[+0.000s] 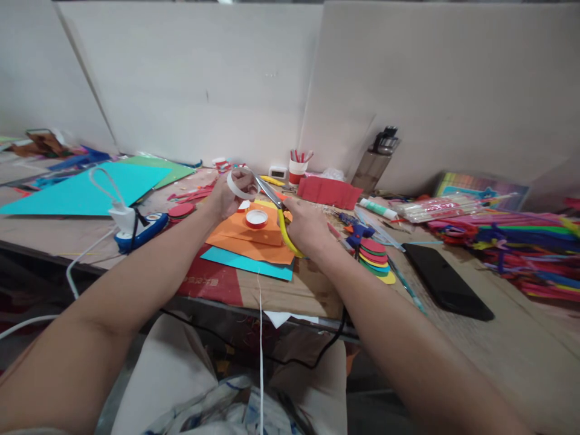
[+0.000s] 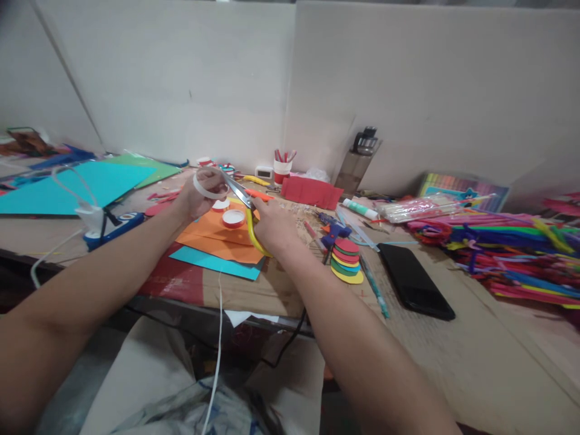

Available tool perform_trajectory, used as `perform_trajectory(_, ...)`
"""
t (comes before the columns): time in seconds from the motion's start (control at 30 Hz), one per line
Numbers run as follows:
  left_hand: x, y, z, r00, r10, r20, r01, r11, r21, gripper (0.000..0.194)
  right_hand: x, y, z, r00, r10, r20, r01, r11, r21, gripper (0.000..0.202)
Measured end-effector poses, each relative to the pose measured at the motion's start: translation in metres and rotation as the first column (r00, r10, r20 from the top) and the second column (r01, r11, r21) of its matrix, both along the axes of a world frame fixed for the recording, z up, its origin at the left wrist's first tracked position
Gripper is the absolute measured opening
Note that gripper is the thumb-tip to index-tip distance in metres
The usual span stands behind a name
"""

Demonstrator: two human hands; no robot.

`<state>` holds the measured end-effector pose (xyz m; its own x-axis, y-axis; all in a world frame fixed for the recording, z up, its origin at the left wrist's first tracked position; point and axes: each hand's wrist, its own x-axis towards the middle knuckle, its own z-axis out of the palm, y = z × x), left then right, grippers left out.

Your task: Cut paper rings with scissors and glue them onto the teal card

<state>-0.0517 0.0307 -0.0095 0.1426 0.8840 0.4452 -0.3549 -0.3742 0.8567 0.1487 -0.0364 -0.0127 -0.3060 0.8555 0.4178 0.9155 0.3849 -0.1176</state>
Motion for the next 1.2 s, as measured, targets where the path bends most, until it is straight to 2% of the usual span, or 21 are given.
perform_trajectory(0.13, -0.0009, 0.0033, -0.0015, 0.999, 0.043, 0.017, -0.043, 0.999, 0.033, 0.018, -0.0006, -0.0013, 0.0002, 1.000, -0.008, 0.004, 0.008, 1.000, 0.003, 0.043)
perform_trajectory(0.37, 0.0014, 0.0000, -0.0044, 0.997, -0.070, -0.018, 0.070, 0.997, 0.024, 0.019, -0.0018, -0.0070, 0.0048, 1.000, -0.019, 0.002, 0.019, 1.000, 0.020, 0.038)
perform_trajectory(0.57, 0.0022, -0.0030, -0.0016, 0.997, -0.069, -0.028, 0.069, 0.998, -0.007, 0.023, -0.0013, -0.0031, 0.0020, 0.999, 0.016, -0.028, -0.015, 1.000, 0.013, 0.032)
perform_trajectory(0.8, 0.0014, -0.0031, 0.0006, 0.994, -0.101, -0.030, 0.101, 0.995, 0.013, 0.025, -0.0010, -0.0018, 0.0006, 0.999, 0.033, -0.026, -0.032, 0.999, 0.029, 0.037)
perform_trajectory(1.0, 0.0017, -0.0044, 0.0020, 0.994, -0.079, -0.073, 0.077, 0.997, -0.024, 0.025, -0.0011, -0.0020, 0.0020, 1.000, 0.028, -0.012, -0.028, 1.000, 0.013, 0.038)
perform_trajectory(1.2, 0.0015, -0.0029, -0.0014, 1.000, -0.012, 0.013, 0.012, 1.000, 0.000, 0.020, -0.0010, -0.0008, 0.0020, 1.000, 0.011, 0.009, -0.011, 1.000, -0.006, 0.044)
